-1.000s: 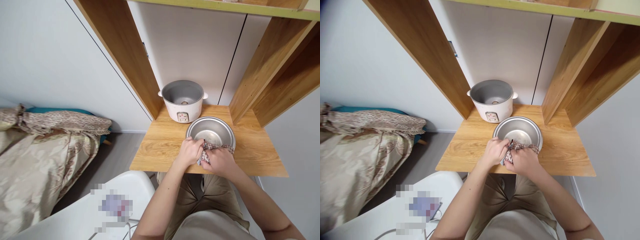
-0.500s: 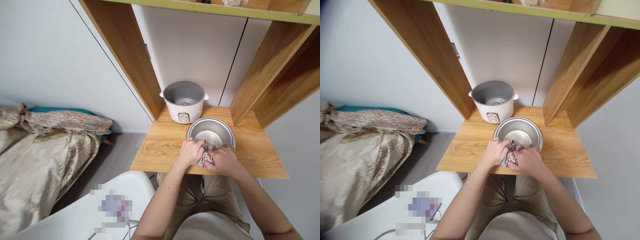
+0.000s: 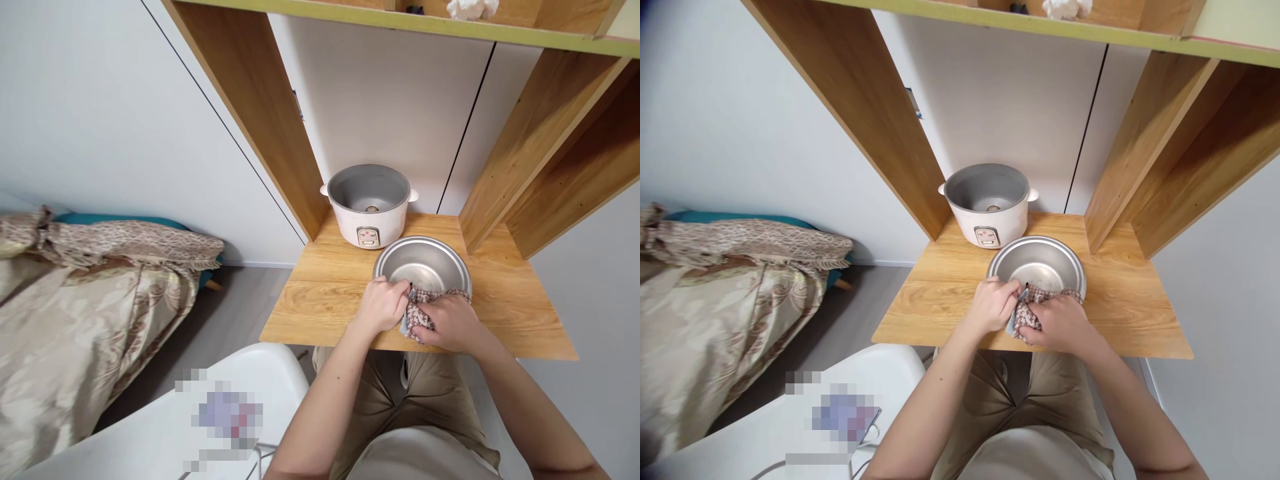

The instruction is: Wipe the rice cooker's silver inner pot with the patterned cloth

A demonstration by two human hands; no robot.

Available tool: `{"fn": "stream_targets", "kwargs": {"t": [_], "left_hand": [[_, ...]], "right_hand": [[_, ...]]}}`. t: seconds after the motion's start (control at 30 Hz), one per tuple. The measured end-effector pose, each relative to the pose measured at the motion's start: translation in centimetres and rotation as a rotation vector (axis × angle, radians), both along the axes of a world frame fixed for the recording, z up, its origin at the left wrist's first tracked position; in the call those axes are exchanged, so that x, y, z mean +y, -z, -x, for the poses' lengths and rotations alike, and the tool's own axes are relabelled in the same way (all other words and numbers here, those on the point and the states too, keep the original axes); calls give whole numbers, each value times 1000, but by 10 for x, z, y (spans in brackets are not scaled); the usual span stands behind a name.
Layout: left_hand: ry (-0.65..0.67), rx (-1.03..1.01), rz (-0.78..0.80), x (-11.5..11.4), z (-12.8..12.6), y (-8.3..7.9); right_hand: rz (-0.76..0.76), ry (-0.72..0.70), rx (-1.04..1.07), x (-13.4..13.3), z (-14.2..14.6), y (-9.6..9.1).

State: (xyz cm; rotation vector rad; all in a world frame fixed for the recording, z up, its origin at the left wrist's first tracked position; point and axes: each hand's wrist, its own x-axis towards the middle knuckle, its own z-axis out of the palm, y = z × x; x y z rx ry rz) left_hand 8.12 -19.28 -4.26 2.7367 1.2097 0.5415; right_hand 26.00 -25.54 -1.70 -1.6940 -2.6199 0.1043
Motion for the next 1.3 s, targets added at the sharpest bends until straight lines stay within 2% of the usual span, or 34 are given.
{"fn": "stream_targets", "kwargs": {"t": [0.27, 0.53, 0.83, 1.13, 1.3], "left_hand": [[-40, 9, -14, -1, -2, 3], [-11, 1, 6, 0, 0, -1], [-41, 37, -33, 0, -1, 5], [-24, 10, -11, 0, 0, 2], [-46, 25, -3, -1, -2, 2]], "right_hand": [[-49, 89, 14, -3, 17, 9], [-18, -18, -12, 0, 0, -2], [-62, 63, -6, -3, 17, 8], [-31, -25, -6, 0, 0, 0], [-71, 26, -6, -2, 10, 7]]}}
